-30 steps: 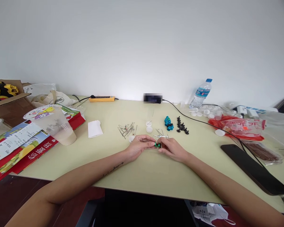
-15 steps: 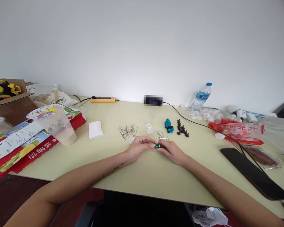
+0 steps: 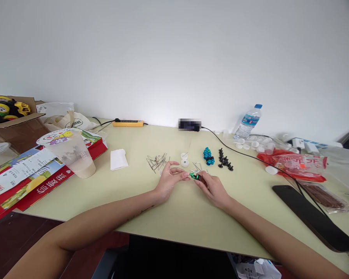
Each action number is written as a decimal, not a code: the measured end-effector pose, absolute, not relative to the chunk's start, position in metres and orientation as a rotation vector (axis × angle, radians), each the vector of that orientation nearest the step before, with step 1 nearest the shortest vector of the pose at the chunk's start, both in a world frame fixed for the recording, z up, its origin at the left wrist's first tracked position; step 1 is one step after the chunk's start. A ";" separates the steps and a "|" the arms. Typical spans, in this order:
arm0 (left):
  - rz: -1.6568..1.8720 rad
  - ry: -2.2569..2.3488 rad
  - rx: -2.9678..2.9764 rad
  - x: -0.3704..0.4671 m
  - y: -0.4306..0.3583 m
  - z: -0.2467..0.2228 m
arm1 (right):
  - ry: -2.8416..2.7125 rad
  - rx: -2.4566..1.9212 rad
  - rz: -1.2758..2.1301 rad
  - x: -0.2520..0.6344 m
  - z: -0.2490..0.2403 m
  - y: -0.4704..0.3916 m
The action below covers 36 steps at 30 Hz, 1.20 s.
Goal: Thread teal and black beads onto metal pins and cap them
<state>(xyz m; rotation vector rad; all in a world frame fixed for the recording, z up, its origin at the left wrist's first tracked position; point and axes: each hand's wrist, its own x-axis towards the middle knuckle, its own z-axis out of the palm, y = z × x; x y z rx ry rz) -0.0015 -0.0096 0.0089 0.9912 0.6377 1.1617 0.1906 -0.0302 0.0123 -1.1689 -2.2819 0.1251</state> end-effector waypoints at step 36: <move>0.807 0.636 2.158 -0.001 -0.010 0.007 | -1.984 -0.884 0.907 0.206 0.042 -0.018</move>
